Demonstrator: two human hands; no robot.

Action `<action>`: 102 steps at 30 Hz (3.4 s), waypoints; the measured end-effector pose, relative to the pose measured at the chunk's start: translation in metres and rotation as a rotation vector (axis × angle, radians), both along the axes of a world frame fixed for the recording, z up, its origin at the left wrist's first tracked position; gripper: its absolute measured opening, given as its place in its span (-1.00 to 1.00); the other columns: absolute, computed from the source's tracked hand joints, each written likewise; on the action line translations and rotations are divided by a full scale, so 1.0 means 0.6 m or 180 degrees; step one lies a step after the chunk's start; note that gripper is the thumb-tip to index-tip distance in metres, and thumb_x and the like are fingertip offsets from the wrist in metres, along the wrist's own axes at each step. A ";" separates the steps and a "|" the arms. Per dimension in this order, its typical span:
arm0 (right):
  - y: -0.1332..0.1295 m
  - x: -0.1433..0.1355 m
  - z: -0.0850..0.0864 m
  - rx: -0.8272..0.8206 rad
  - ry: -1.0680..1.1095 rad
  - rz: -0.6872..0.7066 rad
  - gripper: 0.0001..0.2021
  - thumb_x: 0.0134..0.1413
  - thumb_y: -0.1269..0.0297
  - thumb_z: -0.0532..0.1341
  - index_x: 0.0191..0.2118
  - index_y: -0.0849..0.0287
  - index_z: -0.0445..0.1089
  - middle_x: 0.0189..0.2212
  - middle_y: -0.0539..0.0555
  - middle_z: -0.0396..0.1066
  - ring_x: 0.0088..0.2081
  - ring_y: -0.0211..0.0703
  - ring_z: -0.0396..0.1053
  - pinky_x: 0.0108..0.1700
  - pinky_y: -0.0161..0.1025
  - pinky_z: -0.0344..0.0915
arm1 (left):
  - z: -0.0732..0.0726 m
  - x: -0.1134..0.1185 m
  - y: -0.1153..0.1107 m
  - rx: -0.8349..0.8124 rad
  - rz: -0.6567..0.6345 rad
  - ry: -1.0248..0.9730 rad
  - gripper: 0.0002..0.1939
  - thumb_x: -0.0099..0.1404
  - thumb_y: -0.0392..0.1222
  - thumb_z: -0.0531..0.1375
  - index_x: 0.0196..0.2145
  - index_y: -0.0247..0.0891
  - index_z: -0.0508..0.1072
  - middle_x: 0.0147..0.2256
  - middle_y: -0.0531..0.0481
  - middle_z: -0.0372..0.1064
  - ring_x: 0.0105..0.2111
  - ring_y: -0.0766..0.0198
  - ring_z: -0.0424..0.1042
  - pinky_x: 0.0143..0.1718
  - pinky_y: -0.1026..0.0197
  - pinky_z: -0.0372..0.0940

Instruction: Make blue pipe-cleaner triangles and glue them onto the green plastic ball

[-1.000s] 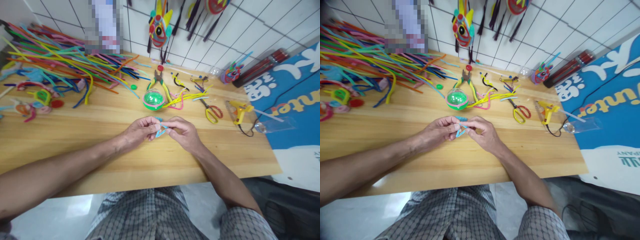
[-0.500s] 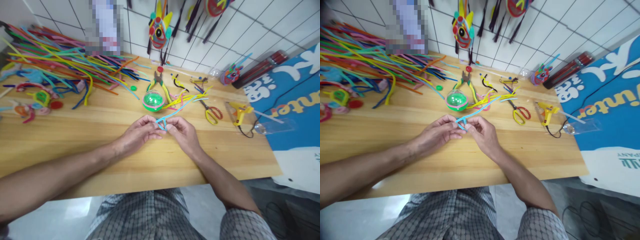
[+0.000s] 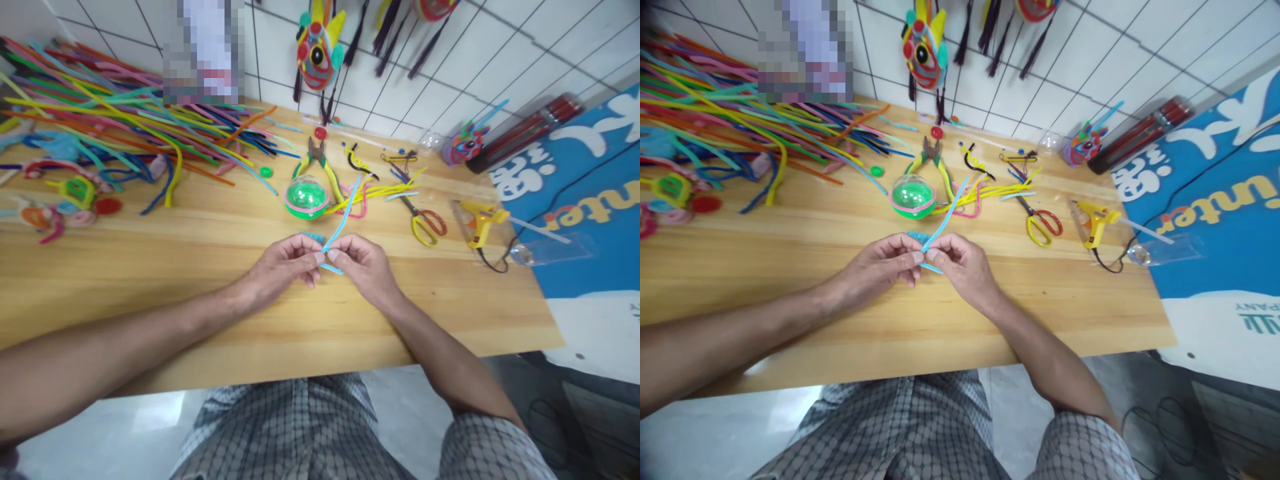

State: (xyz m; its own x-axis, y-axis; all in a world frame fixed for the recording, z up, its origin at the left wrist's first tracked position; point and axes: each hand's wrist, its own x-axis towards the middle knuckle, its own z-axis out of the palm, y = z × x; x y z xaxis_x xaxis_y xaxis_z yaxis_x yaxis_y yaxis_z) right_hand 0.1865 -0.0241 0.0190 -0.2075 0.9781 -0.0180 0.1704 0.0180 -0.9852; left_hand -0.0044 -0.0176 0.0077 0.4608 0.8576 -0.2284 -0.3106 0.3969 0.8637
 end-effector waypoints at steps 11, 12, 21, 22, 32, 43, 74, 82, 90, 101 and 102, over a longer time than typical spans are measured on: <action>0.001 0.000 -0.002 -0.0111 0.0069 -0.0002 -0.71 0.05 0.03 0.40 -0.33 0.14 0.44 -0.42 -0.03 0.49 -0.39 -0.27 0.38 -0.29 -0.27 0.36 | 0.001 -0.004 0.001 0.0370 -0.0080 0.0318 -0.73 0.20 -0.05 0.41 -0.29 -0.30 0.52 -0.51 0.07 0.45 -0.53 0.37 0.41 -0.44 0.29 0.38; 0.001 0.000 -0.001 -0.0121 0.0054 0.0009 -0.71 0.05 0.02 0.40 -0.33 0.14 0.44 -0.42 -0.03 0.50 -0.39 -0.27 0.38 -0.29 -0.27 0.37 | 0.002 -0.004 0.000 0.0394 -0.0097 0.0349 -0.72 0.20 -0.04 0.40 -0.28 -0.29 0.52 -0.51 0.07 0.45 -0.53 0.36 0.41 -0.44 0.29 0.38; 0.002 0.006 0.006 -0.0276 0.0127 0.0326 -0.65 0.02 0.02 0.42 -0.18 0.14 0.45 -0.38 -0.03 0.49 -0.37 -0.27 0.41 -0.32 -0.30 0.36 | 0.002 -0.010 -0.003 0.0946 -0.0172 0.0807 -0.74 0.28 -0.02 0.32 -0.39 -0.27 0.50 -0.57 0.10 0.31 -0.57 0.38 0.27 -0.52 0.32 0.19; 0.003 0.007 0.006 -0.0306 0.0142 0.0375 -0.64 0.01 0.02 0.43 -0.18 0.15 0.46 -0.38 -0.02 0.49 -0.36 -0.26 0.42 -0.31 -0.29 0.37 | 0.003 -0.011 -0.003 0.0988 -0.0255 0.0861 -0.75 0.28 -0.02 0.31 -0.38 -0.27 0.51 -0.57 0.11 0.29 -0.57 0.38 0.25 -0.52 0.32 0.16; 0.032 0.037 0.001 -0.0453 0.0132 -0.0152 -0.76 -0.04 0.13 0.41 -0.33 0.16 0.46 -0.56 -0.10 0.37 -0.57 -0.35 0.20 -0.51 -0.34 0.16 | 0.006 -0.031 0.024 0.2542 0.0399 0.2216 -0.83 0.36 -0.12 0.23 -0.20 -0.21 0.59 -0.32 -0.06 0.44 -0.33 0.18 0.35 -0.20 0.18 0.25; 0.036 0.037 0.001 -0.0548 0.0028 -0.0023 -0.75 -0.06 0.12 0.41 -0.34 0.18 0.48 -0.56 -0.10 0.35 -0.55 -0.36 0.19 -0.50 -0.35 0.11 | -0.021 -0.023 0.046 0.3472 0.0092 0.3249 -0.86 0.37 -0.21 0.19 -0.27 -0.29 0.53 -0.25 -0.15 0.41 -0.24 0.10 0.39 -0.19 0.09 0.29; 0.008 -0.016 -0.021 -0.0004 0.0792 -0.0898 -0.77 0.00 0.10 0.42 -0.31 0.11 0.48 -0.46 -0.09 0.40 -0.45 -0.30 0.29 -0.34 -0.29 0.29 | -0.004 0.015 -0.005 0.0590 -0.0013 0.0095 -0.51 0.27 0.09 0.34 0.06 -0.23 0.57 -0.03 -0.07 0.61 0.01 0.07 0.55 0.16 0.01 0.37; 0.011 -0.015 -0.024 -0.0038 0.0746 -0.0844 -0.75 0.00 0.07 0.43 -0.32 0.13 0.49 -0.51 -0.11 0.34 -0.48 -0.32 0.24 -0.37 -0.30 0.25 | 0.006 0.010 0.003 0.0436 -0.0188 0.0159 -0.60 0.24 0.04 0.35 -0.07 -0.26 0.59 -0.12 -0.05 0.62 -0.12 0.15 0.58 0.04 0.08 0.44; 0.012 -0.015 -0.021 -0.0241 0.0628 -0.0849 -0.70 -0.03 0.03 0.44 -0.36 0.14 0.46 -0.61 -0.13 0.28 -0.57 -0.34 0.14 -0.50 -0.32 0.12 | 0.000 0.006 0.017 -0.0068 -0.0408 0.0108 -0.63 0.19 0.03 0.42 -0.19 -0.29 0.57 -0.25 -0.08 0.62 -0.37 0.22 0.61 -0.21 0.14 0.51; 0.014 -0.012 -0.017 -0.0183 0.0399 -0.0717 -0.66 -0.03 -0.03 0.43 -0.37 0.15 0.45 -0.60 -0.12 0.31 -0.55 -0.34 0.19 -0.47 -0.32 0.15 | 0.002 0.004 0.016 -0.0469 -0.0395 -0.0045 -0.76 0.23 -0.15 0.41 -0.16 -0.28 0.59 -0.22 -0.08 0.63 -0.30 0.23 0.62 -0.13 0.18 0.51; 0.014 -0.010 -0.015 -0.0172 0.0416 -0.0721 -0.66 -0.03 -0.04 0.43 -0.36 0.14 0.45 -0.60 -0.13 0.31 -0.55 -0.34 0.19 -0.47 -0.32 0.16 | 0.002 0.004 0.017 -0.0483 -0.0375 -0.0118 -0.76 0.23 -0.16 0.41 -0.17 -0.29 0.59 -0.23 -0.09 0.63 -0.31 0.23 0.62 -0.12 0.17 0.50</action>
State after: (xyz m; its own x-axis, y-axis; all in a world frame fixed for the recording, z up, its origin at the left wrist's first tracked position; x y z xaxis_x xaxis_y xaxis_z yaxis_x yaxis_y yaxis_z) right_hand 0.1803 -0.0157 0.0098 0.0124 0.9982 -0.0590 0.0353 -0.0594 -0.9976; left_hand -0.0019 -0.0075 0.0092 0.5664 0.7543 -0.3320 -0.2848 0.5572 0.7800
